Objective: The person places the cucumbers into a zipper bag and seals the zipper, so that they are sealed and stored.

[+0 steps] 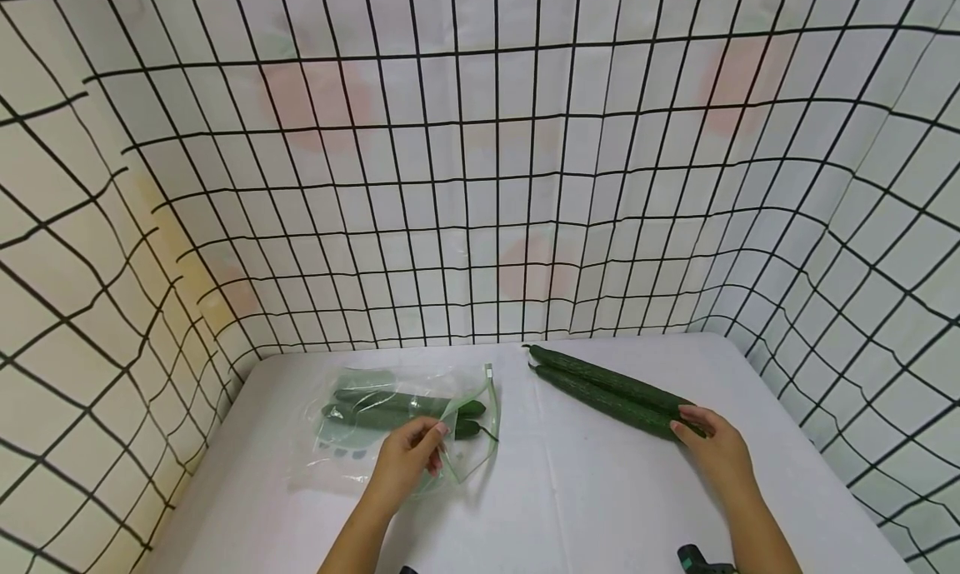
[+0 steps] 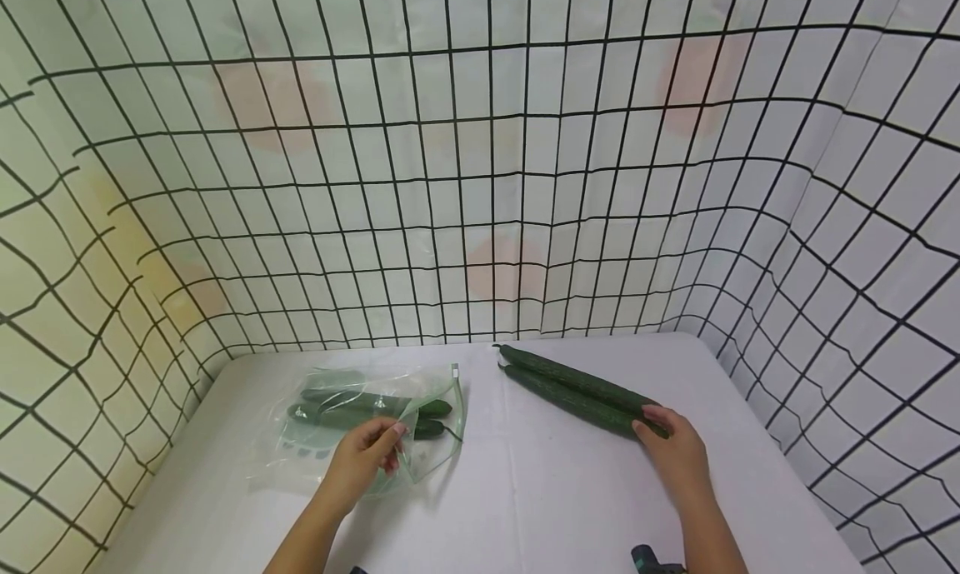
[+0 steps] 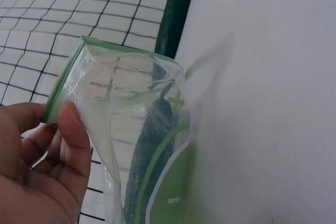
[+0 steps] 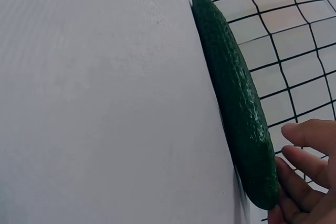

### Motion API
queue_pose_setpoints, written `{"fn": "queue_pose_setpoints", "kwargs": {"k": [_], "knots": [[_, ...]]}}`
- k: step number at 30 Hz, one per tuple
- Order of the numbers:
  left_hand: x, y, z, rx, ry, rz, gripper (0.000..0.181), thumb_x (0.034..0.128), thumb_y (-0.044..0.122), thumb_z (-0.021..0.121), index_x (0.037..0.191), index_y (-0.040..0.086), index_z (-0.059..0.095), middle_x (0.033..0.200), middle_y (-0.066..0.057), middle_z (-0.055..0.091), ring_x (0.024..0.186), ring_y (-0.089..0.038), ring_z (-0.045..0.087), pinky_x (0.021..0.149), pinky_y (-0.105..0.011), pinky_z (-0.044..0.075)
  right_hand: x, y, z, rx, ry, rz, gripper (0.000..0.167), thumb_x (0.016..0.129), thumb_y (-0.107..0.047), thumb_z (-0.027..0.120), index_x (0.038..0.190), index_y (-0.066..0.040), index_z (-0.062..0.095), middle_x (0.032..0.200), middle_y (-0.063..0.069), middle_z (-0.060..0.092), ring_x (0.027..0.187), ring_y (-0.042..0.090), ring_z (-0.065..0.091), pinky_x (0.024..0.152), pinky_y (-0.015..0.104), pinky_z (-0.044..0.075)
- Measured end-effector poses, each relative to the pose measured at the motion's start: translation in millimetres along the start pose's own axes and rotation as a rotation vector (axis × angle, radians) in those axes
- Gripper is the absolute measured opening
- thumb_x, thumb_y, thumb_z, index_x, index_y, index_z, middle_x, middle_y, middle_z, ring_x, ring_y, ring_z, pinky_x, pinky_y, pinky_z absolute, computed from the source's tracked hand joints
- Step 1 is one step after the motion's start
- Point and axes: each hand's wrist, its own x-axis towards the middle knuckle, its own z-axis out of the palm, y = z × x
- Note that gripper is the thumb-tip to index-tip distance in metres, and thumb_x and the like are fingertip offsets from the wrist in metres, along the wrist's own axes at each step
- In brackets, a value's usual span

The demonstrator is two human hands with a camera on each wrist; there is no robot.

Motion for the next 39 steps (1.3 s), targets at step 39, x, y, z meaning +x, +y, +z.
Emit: {"fn": "queue_pose_setpoints", "kwargs": {"k": [39], "knots": [[1.5, -0.9, -0.9, 0.009, 0.008, 0.008, 0.027, 0.0990, 0.030, 0.066, 0.104, 0.003, 0.070, 0.080, -0.010, 0.066, 0.062, -0.014, 0.061, 0.058, -0.026, 0.058, 6.5, 16.3, -0.4, -0.151, -0.159, -0.109, 0.074, 0.092, -0.065, 0.061, 0.148, -0.017, 0.049, 0.158, 0.030, 0.033, 0.144, 0.059, 0.024, 0.106, 0.080, 0.027]]}}
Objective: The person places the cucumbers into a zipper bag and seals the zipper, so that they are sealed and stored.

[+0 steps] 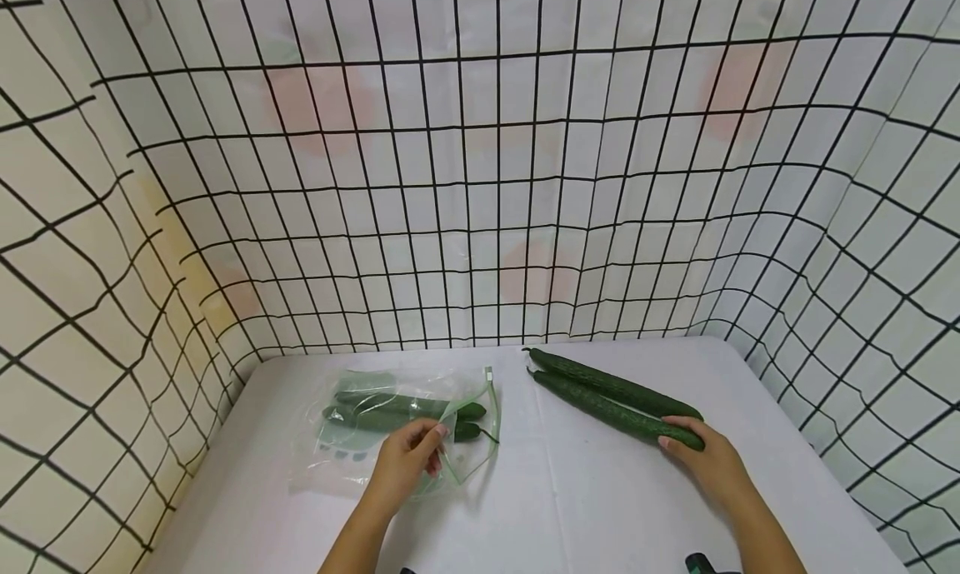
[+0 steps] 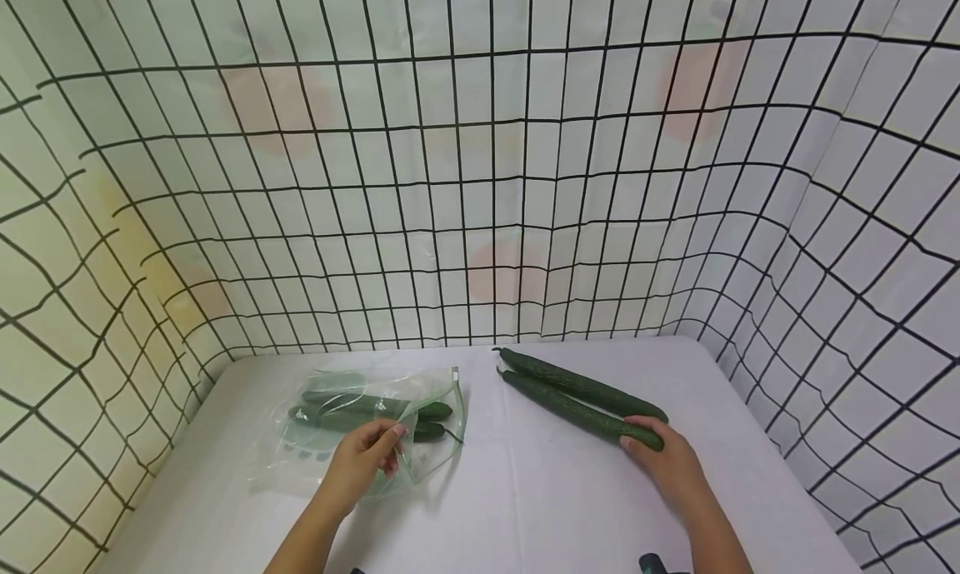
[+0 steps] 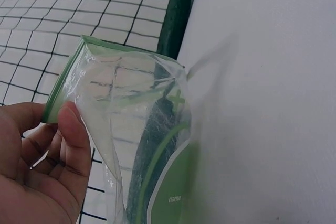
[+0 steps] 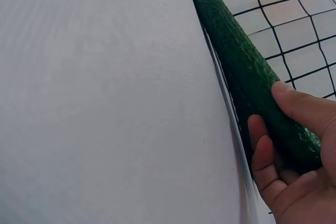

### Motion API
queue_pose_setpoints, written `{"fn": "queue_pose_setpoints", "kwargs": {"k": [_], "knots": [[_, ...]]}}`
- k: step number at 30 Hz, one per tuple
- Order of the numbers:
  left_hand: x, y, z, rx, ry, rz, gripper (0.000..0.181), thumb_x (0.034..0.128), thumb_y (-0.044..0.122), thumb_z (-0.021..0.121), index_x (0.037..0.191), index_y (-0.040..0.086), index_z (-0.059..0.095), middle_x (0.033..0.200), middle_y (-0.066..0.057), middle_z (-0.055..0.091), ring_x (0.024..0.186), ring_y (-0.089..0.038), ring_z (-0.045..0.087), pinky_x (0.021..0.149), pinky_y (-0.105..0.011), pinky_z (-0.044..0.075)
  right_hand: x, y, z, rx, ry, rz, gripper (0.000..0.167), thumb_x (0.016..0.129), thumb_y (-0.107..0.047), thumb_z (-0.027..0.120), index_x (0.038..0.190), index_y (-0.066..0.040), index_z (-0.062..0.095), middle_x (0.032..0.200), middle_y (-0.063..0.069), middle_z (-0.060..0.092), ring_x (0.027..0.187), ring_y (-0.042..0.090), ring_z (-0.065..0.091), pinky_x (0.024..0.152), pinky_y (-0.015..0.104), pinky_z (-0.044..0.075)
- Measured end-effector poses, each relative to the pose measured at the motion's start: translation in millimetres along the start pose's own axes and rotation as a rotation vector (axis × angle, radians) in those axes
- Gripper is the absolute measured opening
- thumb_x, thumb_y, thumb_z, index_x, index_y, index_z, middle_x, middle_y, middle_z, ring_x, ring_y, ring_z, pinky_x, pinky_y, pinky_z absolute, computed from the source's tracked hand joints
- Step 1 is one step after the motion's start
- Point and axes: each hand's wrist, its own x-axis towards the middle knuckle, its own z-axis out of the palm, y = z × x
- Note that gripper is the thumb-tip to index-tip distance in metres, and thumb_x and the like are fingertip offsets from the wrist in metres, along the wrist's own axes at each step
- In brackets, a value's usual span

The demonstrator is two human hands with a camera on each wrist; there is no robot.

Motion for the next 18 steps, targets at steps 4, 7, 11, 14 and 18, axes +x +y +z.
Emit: {"fn": "queue_pose_setpoints", "kwargs": {"k": [4, 7, 11, 14, 18], "knots": [[-0.4, 0.8, -0.1, 0.005, -0.002, -0.004, 0.027, 0.0991, 0.030, 0.066, 0.104, 0.004, 0.070, 0.080, -0.010, 0.066, 0.062, -0.015, 0.061, 0.058, -0.026, 0.058, 0.3, -0.5, 1.7, 0.067, 0.017, -0.013, 0.069, 0.094, -0.061, 0.061, 0.145, -0.015, 0.052, 0.149, 0.027, 0.049, 0.138, 0.050, 0.045, 0.105, 0.067, 0.042], [-1.0, 1.3, -0.6, 0.013, -0.010, -0.004, 0.028, 0.0995, 0.032, 0.065, 0.104, 0.004, 0.069, 0.080, -0.010, 0.066, 0.063, -0.015, 0.061, 0.058, -0.027, 0.058, 0.8, -0.7, 3.3, 0.179, 0.015, -0.008, 0.064, 0.096, -0.052, 0.064, 0.145, -0.013, 0.052, 0.134, 0.020, 0.064, 0.119, 0.030, 0.067, 0.098, 0.053, 0.054], [-1.7, 2.0, -1.1, 0.018, -0.020, -0.003, 0.030, 0.0999, 0.033, 0.065, 0.103, 0.004, 0.069, 0.081, -0.010, 0.066, 0.064, -0.015, 0.061, 0.059, -0.027, 0.058, -0.2, -1.4, 3.2, 0.236, 0.011, 0.010, 0.067, 0.094, -0.054, 0.065, 0.146, -0.014, 0.051, 0.136, 0.019, 0.064, 0.127, 0.031, 0.062, 0.111, 0.060, 0.040], [-1.6, 2.1, -1.3, 0.016, -0.021, -0.004, 0.030, 0.0999, 0.032, 0.065, 0.103, 0.003, 0.069, 0.081, -0.010, 0.066, 0.064, -0.015, 0.061, 0.059, -0.026, 0.058, -1.9, -2.8, 2.1, 0.209, 0.013, 0.003, 0.070, 0.094, -0.059, 0.063, 0.146, -0.015, 0.050, 0.153, 0.023, 0.047, 0.146, 0.048, 0.034, 0.112, 0.071, 0.027], [-1.5, 2.5, -1.2, 0.007, -0.018, -0.007, 0.029, 0.0995, 0.032, 0.065, 0.103, 0.003, 0.069, 0.081, -0.011, 0.066, 0.064, -0.015, 0.061, 0.058, -0.026, 0.058, -3.5, -6.3, 1.8, 0.270, 0.012, -0.008, 0.069, 0.095, -0.056, 0.063, 0.147, -0.014, 0.049, 0.156, 0.024, 0.041, 0.149, 0.049, 0.027, 0.114, 0.072, 0.023]]}}
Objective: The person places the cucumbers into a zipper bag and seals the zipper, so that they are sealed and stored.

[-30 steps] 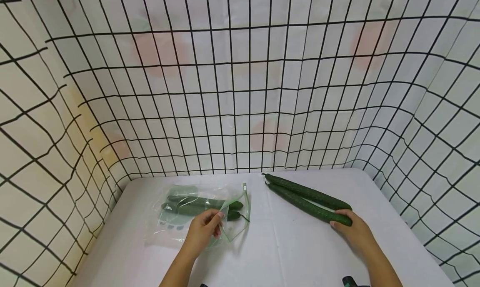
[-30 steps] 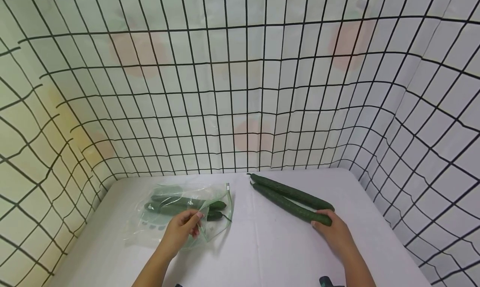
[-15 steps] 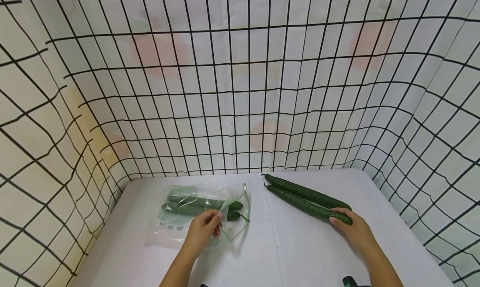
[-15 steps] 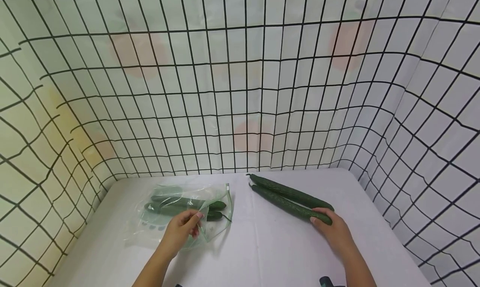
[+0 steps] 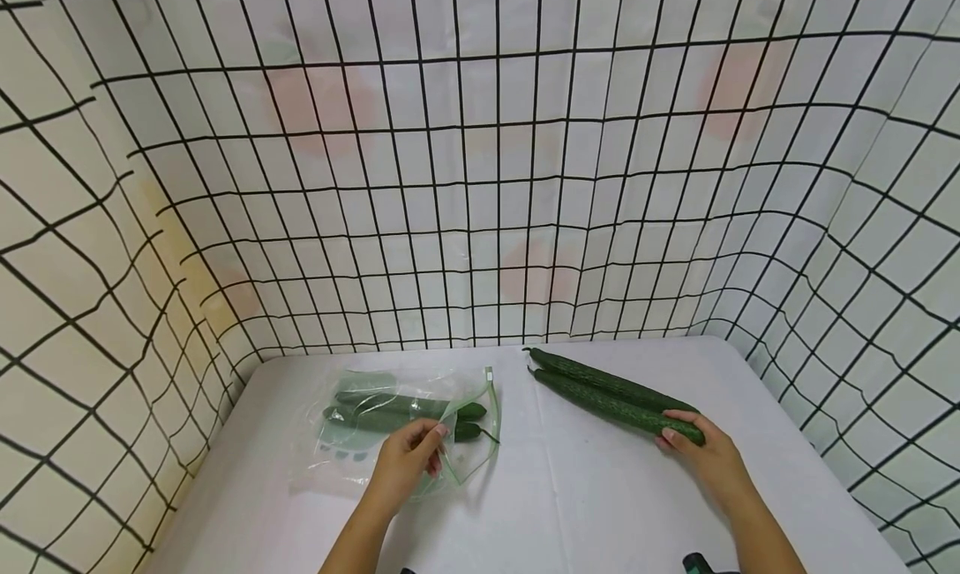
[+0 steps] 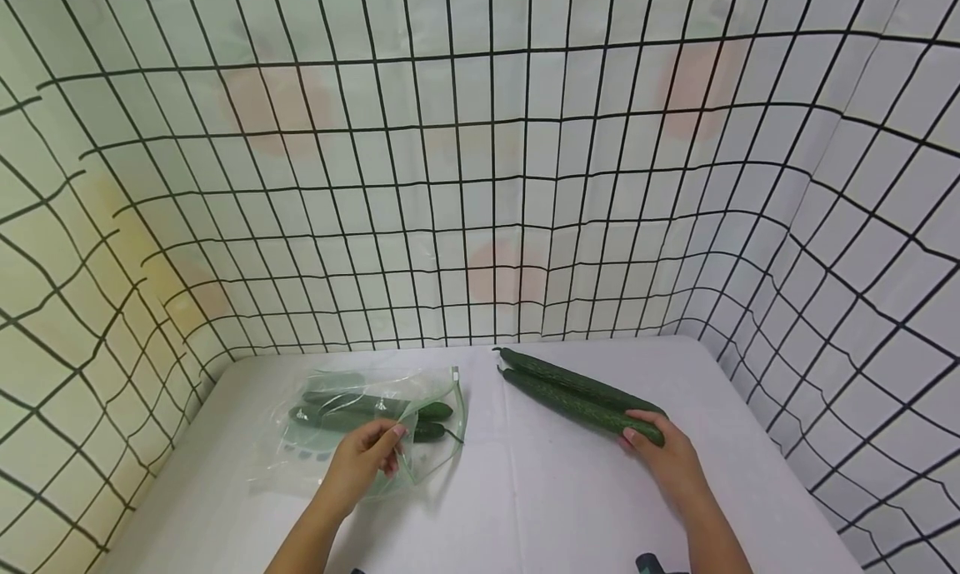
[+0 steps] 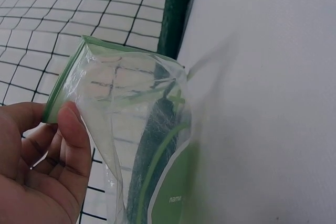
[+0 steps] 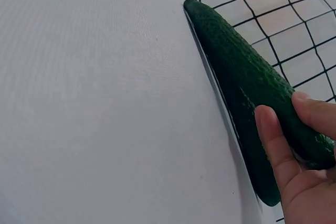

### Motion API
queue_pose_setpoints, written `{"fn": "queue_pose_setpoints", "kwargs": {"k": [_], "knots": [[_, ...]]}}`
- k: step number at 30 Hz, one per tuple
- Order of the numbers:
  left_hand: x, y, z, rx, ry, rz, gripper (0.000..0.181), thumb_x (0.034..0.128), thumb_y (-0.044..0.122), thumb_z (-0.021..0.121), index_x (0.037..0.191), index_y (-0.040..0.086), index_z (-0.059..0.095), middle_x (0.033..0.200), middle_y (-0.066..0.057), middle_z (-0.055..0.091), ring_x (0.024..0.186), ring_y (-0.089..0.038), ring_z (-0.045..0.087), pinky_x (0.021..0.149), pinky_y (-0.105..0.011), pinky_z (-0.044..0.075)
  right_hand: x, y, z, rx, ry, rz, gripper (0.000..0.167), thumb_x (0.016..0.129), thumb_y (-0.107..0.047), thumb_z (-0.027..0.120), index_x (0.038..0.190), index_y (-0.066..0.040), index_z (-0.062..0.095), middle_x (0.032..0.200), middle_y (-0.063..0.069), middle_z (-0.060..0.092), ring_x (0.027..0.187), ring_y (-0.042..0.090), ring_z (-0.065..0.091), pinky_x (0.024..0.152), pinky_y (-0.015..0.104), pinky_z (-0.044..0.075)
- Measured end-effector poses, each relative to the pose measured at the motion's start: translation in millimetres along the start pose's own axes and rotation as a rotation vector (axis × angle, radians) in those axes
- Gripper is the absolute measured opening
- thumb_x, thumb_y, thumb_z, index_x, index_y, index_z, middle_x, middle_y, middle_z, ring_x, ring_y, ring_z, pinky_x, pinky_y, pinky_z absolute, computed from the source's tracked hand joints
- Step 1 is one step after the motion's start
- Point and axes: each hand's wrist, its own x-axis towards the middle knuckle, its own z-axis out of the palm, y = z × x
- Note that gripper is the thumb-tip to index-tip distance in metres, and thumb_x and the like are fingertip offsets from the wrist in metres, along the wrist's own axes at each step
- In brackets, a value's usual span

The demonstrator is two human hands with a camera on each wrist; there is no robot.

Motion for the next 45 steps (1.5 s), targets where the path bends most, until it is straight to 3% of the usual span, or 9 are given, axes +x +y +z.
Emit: {"fn": "queue_pose_setpoints", "kwargs": {"k": [8, 11, 14, 16, 18, 20, 24, 31, 45], "knots": [[-0.7, 0.7, 0.8, -0.022, 0.006, -0.007, 0.028, 0.0989, 0.030, 0.066, 0.102, 0.002, 0.069, 0.081, -0.012, 0.066, 0.063, -0.015, 0.061, 0.058, -0.026, 0.057, -1.4, -4.7, -0.5, 0.022, 0.009, 0.014, 0.072, 0.093, -0.058, 0.065, 0.147, -0.014, 0.048, 0.162, 0.021, 0.033, 0.153, 0.048, 0.015, 0.115, 0.075, 0.018], [-0.7, 0.6, 0.9, -0.021, 0.009, -0.008, 0.027, 0.0991, 0.030, 0.066, 0.102, 0.003, 0.069, 0.081, -0.012, 0.066, 0.063, -0.015, 0.060, 0.058, -0.026, 0.057, -2.4, -6.0, -1.2, 0.023, 0.004, 0.015, 0.072, 0.093, -0.058, 0.064, 0.148, -0.014, 0.048, 0.161, 0.021, 0.034, 0.151, 0.047, 0.020, 0.114, 0.071, 0.024], [-0.6, 0.9, 0.5, -0.018, 0.012, -0.003, 0.028, 0.0989, 0.030, 0.066, 0.103, 0.002, 0.069, 0.081, -0.012, 0.066, 0.062, -0.014, 0.060, 0.057, -0.026, 0.058, -3.9, -8.0, -1.7, 0.019, 0.001, 0.004, 0.069, 0.095, -0.057, 0.063, 0.148, -0.015, 0.048, 0.160, 0.018, 0.036, 0.146, 0.039, 0.034, 0.113, 0.051, 0.038], [-0.1, 0.7, 0.5, -0.017, 0.013, -0.001, 0.029, 0.0989, 0.031, 0.066, 0.102, 0.002, 0.069, 0.081, -0.011, 0.066, 0.062, -0.014, 0.060, 0.057, -0.026, 0.058, -5.3, -10.0, -1.8, 0.049, -0.002, -0.007, 0.067, 0.095, -0.054, 0.063, 0.147, -0.014, 0.049, 0.154, 0.014, 0.045, 0.136, 0.022, 0.049, 0.106, 0.031, 0.046], [0.4, 0.6, 0.7, -0.018, 0.015, 0.001, 0.029, 0.0986, 0.031, 0.067, 0.102, 0.002, 0.069, 0.080, -0.011, 0.066, 0.062, -0.014, 0.060, 0.057, -0.026, 0.057, -6.4, -11.1, -2.0, 0.106, -0.010, -0.028, 0.064, 0.097, -0.050, 0.064, 0.147, -0.012, 0.049, 0.143, 0.003, 0.053, 0.122, 0.007, 0.059, 0.095, 0.017, 0.051], [0.8, 0.6, 0.9, -0.019, 0.014, -0.001, 0.029, 0.0987, 0.031, 0.067, 0.102, 0.002, 0.069, 0.080, -0.011, 0.065, 0.062, -0.014, 0.060, 0.057, -0.026, 0.057, -7.9, -11.8, -2.7, 0.166, -0.018, -0.055, 0.062, 0.097, -0.044, 0.065, 0.146, -0.009, 0.050, 0.132, -0.009, 0.057, 0.109, -0.002, 0.065, 0.089, 0.010, 0.052], [1.7, 0.4, 1.2, -0.019, 0.005, -0.002, 0.029, 0.0991, 0.031, 0.066, 0.102, 0.002, 0.069, 0.079, -0.009, 0.065, 0.062, -0.014, 0.060, 0.057, -0.026, 0.057, -10.7, -11.6, -4.5, 0.289, -0.050, -0.110, 0.055, 0.100, -0.032, 0.065, 0.144, -0.004, 0.050, 0.122, -0.023, 0.056, 0.103, 0.002, 0.071, 0.090, 0.014, 0.056], [1.9, -0.2, 1.1, -0.012, 0.005, -0.001, 0.030, 0.0993, 0.031, 0.066, 0.102, 0.001, 0.068, 0.078, -0.008, 0.064, 0.062, -0.015, 0.060, 0.057, -0.027, 0.057, -16.7, -13.0, -5.6, 0.472, -0.116, -0.217, 0.039, 0.102, -0.009, 0.059, 0.139, 0.002, 0.053, 0.128, -0.016, 0.055, 0.102, 0.009, 0.073, 0.092, 0.017, 0.057], [0.4, -0.3, 1.0, -0.018, 0.024, -0.006, 0.029, 0.0989, 0.030, 0.066, 0.101, 0.001, 0.068, 0.078, -0.009, 0.064, 0.062, -0.015, 0.060, 0.057, -0.027, 0.058, -23.7, -14.8, -8.6, 0.449, -0.181, -0.242, 0.040, 0.103, -0.005, 0.056, 0.141, 0.005, 0.049, 0.125, -0.011, 0.060, 0.104, 0.009, 0.072, 0.093, 0.014, 0.055]]}}
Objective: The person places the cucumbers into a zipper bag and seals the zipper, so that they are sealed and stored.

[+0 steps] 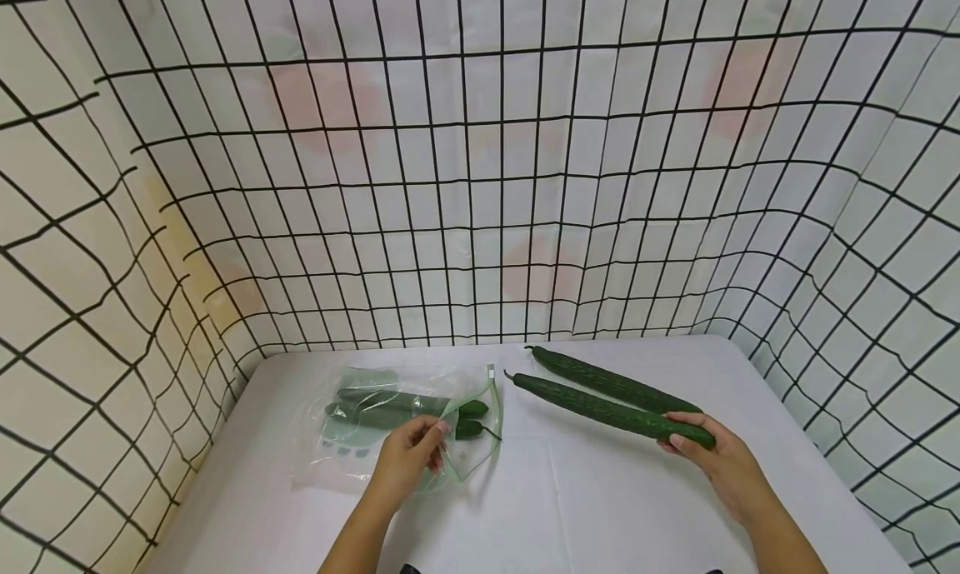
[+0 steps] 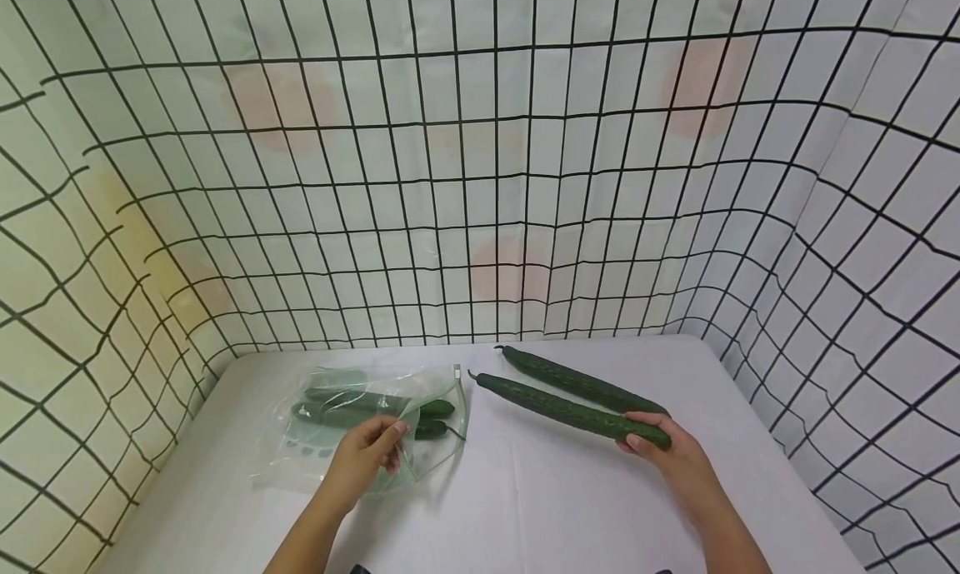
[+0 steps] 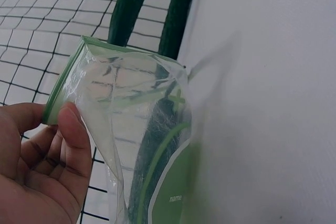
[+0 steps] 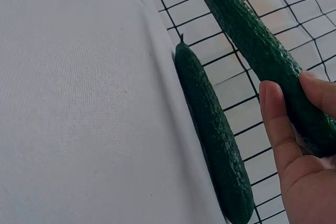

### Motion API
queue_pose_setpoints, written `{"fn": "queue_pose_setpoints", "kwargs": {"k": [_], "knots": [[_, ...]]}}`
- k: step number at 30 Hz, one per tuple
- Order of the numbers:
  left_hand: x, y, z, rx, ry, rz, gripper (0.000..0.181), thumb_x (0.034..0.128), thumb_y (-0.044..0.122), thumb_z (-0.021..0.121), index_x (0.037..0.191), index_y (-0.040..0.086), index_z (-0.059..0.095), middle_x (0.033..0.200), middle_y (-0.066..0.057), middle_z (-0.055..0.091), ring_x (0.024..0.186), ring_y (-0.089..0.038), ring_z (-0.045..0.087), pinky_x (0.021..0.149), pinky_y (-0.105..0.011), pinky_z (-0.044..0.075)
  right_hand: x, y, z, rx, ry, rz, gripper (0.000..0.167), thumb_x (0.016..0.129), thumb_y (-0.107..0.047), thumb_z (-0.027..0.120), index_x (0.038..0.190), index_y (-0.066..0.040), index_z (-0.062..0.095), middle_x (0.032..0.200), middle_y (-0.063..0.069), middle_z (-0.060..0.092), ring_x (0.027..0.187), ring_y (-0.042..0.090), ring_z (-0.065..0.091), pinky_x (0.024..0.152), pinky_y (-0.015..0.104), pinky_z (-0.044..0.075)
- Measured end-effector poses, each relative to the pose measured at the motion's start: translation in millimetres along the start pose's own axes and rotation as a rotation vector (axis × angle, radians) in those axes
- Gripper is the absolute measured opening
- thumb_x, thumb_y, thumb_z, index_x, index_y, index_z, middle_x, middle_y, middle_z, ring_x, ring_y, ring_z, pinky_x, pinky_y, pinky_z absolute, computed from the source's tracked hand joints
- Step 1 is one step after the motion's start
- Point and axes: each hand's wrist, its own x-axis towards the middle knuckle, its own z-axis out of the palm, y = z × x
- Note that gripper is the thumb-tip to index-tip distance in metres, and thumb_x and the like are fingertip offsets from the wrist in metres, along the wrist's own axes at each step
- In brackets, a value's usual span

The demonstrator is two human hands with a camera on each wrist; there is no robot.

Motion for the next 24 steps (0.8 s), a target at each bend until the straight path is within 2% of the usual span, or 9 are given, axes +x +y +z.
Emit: {"fn": "queue_pose_setpoints", "kwargs": {"k": [8, 17, 24], "knots": [[0.1, -0.3, -0.2, 0.005, -0.004, -0.002, 0.028, 0.0987, 0.030, 0.067, 0.101, 0.001, 0.068, 0.077, -0.010, 0.064, 0.062, -0.015, 0.060, 0.057, -0.027, 0.058, -3.8, -0.9, 2.7, -0.028, -0.016, 0.019, 0.040, 0.103, -0.006, 0.057, 0.140, 0.005, 0.049, 0.123, -0.011, 0.062, 0.104, 0.008, 0.072, 0.093, 0.014, 0.055], [-0.1, -0.3, 0.4, 0.012, 0.005, -0.001, 0.026, 0.0991, 0.029, 0.066, 0.101, 0.002, 0.068, 0.075, -0.008, 0.062, 0.061, -0.015, 0.060, 0.057, -0.027, 0.058, -3.4, -1.2, 6.6, -0.053, -0.034, 0.046, 0.043, 0.102, -0.009, 0.059, 0.141, 0.006, 0.049, 0.126, -0.010, 0.057, 0.105, 0.011, 0.072, 0.093, 0.017, 0.056], [0.4, 0.5, 0.6, 0.009, 0.011, -0.002, 0.026, 0.0991, 0.028, 0.066, 0.100, 0.003, 0.068, 0.075, -0.008, 0.063, 0.060, -0.015, 0.060, 0.057, -0.027, 0.057, -1.9, 3.7, 12.5, -0.052, -0.060, 0.015, 0.041, 0.101, -0.006, 0.060, 0.139, 0.008, 0.049, 0.122, -0.010, 0.063, 0.103, 0.011, 0.073, 0.092, 0.019, 0.057]]}}
